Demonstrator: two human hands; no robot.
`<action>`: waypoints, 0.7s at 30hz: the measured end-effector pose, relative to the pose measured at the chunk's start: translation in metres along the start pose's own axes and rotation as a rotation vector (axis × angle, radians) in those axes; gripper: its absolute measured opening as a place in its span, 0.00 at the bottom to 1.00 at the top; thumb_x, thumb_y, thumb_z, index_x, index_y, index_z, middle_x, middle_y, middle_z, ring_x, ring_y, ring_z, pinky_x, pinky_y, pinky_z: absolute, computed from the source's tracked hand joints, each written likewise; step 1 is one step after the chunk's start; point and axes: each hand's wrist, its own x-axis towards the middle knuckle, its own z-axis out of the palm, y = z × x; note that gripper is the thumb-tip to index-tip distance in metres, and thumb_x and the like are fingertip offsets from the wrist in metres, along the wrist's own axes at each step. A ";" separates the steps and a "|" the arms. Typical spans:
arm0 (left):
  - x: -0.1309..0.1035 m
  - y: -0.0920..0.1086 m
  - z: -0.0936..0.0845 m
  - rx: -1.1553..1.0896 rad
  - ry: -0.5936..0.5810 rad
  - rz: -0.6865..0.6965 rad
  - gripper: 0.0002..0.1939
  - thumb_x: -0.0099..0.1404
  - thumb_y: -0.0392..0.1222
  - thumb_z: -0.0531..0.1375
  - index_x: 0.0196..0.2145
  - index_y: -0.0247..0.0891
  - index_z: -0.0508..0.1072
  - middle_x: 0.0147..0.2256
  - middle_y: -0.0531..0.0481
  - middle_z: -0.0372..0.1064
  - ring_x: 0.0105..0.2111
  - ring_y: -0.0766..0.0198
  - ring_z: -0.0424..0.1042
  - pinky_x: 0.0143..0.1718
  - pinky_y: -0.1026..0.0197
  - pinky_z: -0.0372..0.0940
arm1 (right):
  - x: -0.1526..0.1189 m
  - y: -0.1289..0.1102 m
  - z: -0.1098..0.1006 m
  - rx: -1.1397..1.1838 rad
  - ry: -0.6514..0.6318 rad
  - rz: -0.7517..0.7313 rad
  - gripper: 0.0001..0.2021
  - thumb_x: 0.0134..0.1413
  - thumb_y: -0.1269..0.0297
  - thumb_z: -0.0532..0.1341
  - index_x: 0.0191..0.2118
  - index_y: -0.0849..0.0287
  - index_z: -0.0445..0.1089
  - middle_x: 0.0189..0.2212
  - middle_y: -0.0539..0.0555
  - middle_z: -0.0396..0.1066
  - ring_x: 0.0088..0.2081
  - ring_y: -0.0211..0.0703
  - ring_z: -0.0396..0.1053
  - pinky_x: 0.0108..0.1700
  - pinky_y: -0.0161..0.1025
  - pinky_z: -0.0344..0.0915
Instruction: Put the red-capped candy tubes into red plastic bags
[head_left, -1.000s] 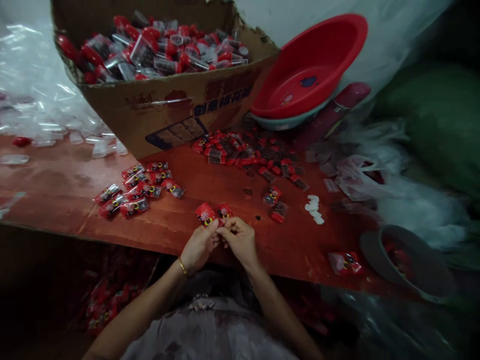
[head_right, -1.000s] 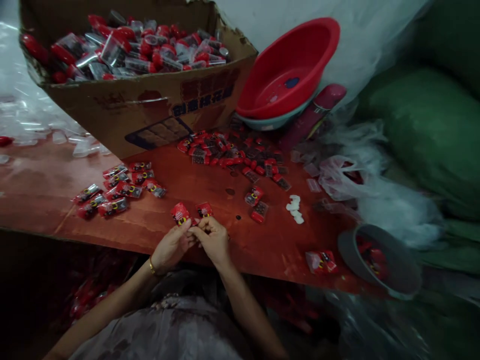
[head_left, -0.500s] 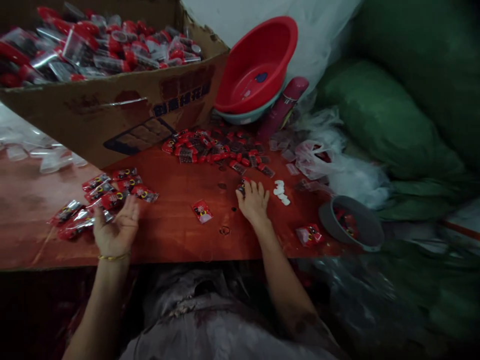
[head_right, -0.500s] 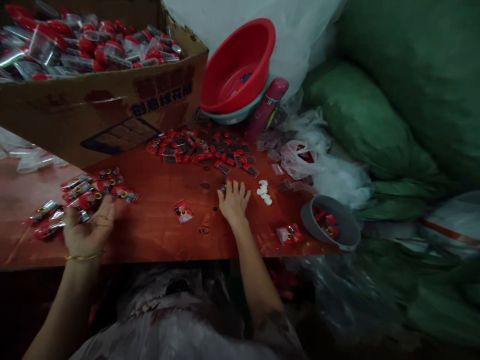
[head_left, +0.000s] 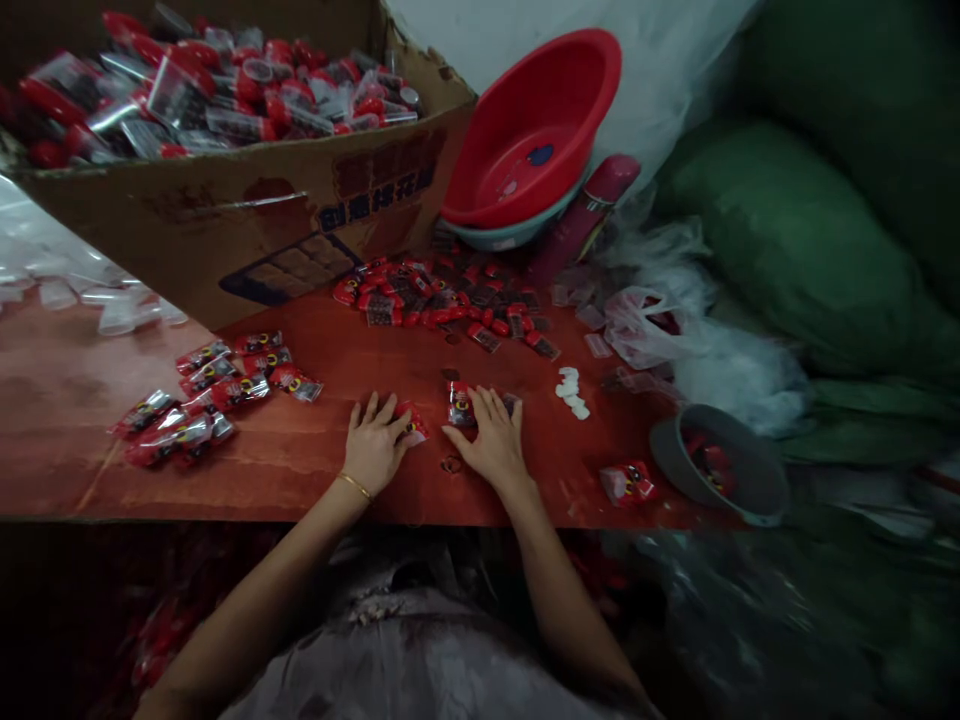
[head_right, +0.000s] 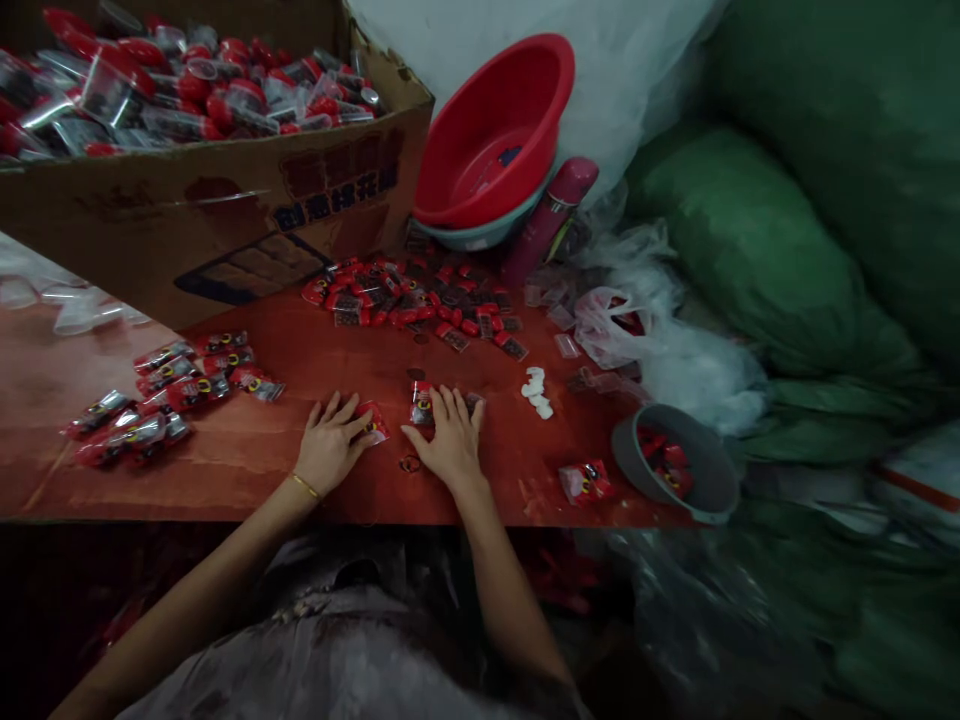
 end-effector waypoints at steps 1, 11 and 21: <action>-0.002 0.000 0.000 0.021 -0.003 0.005 0.16 0.63 0.48 0.55 0.47 0.47 0.73 0.56 0.45 0.63 0.59 0.43 0.55 0.56 0.39 0.51 | 0.003 -0.003 0.002 -0.004 0.013 0.039 0.28 0.56 0.54 0.54 0.58 0.65 0.58 0.57 0.65 0.61 0.59 0.62 0.53 0.59 0.66 0.36; -0.011 0.012 0.005 -0.005 0.041 -0.006 0.13 0.62 0.38 0.55 0.39 0.40 0.77 0.49 0.40 0.70 0.54 0.44 0.62 0.54 0.40 0.55 | 0.087 -0.095 0.009 0.213 -0.263 -0.247 0.19 0.60 0.60 0.52 0.57 0.53 0.61 0.56 0.55 0.63 0.60 0.56 0.53 0.60 0.64 0.38; -0.003 0.002 -0.011 -0.740 0.307 -0.249 0.15 0.63 0.44 0.54 0.46 0.43 0.73 0.48 0.49 0.71 0.56 0.59 0.62 0.58 0.51 0.55 | 0.027 -0.070 -0.006 0.769 0.164 0.097 0.14 0.56 0.55 0.55 0.42 0.58 0.70 0.37 0.56 0.74 0.39 0.44 0.70 0.45 0.42 0.65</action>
